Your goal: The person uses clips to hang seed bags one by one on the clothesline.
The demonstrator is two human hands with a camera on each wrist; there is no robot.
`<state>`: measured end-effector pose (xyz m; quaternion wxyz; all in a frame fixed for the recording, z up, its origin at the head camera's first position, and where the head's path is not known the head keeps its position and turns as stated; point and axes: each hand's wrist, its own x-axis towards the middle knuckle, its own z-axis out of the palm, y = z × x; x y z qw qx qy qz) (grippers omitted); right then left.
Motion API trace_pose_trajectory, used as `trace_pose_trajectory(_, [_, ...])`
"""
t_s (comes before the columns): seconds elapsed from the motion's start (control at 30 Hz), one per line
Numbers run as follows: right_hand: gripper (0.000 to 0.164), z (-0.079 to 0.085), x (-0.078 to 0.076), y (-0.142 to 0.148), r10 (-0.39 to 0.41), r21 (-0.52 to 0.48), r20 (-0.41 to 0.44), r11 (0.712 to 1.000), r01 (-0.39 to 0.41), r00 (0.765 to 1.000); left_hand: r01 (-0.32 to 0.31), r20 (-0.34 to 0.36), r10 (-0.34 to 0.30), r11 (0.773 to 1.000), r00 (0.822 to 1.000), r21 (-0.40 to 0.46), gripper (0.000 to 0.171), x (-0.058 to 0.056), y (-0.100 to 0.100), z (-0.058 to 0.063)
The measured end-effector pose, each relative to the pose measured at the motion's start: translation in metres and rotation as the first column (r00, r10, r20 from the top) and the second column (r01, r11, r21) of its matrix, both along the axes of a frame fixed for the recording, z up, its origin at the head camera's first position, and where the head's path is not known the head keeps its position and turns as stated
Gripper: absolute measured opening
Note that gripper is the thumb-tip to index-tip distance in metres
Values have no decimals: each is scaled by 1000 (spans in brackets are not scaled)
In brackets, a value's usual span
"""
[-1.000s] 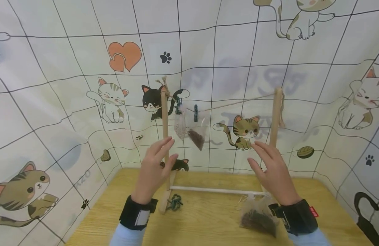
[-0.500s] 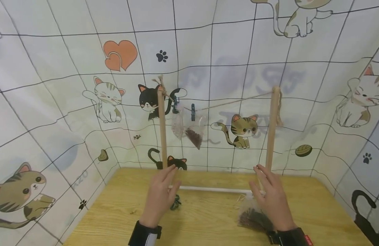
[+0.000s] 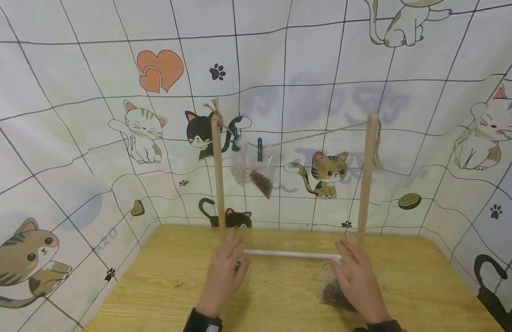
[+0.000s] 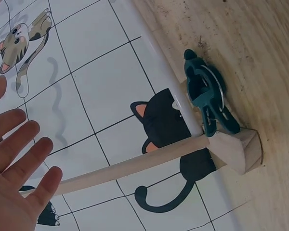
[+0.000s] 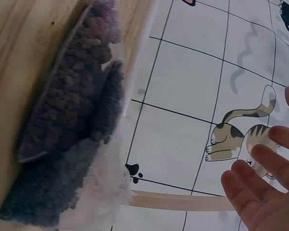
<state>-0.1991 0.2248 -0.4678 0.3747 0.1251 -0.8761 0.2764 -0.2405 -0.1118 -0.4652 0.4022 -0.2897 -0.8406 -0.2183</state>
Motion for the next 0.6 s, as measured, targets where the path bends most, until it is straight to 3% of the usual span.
trace_pose_trajectory(0.23, [53,-12,-5,-8,27,16,-11,1000,-27,1000,-36,32,36,999,999,-23,45,-3,-1,-10])
trace_pose_trajectory(0.37, [49,-20,-6,-18,53,30,74,998,-56,996,-63,70,65,997,995,-35,46,-4,-3,-14])
trace_pose_trajectory(0.6, [45,-29,-6,-36,106,43,242,992,-120,964,-64,134,67,998,989,-28,39,-10,-11,-22])
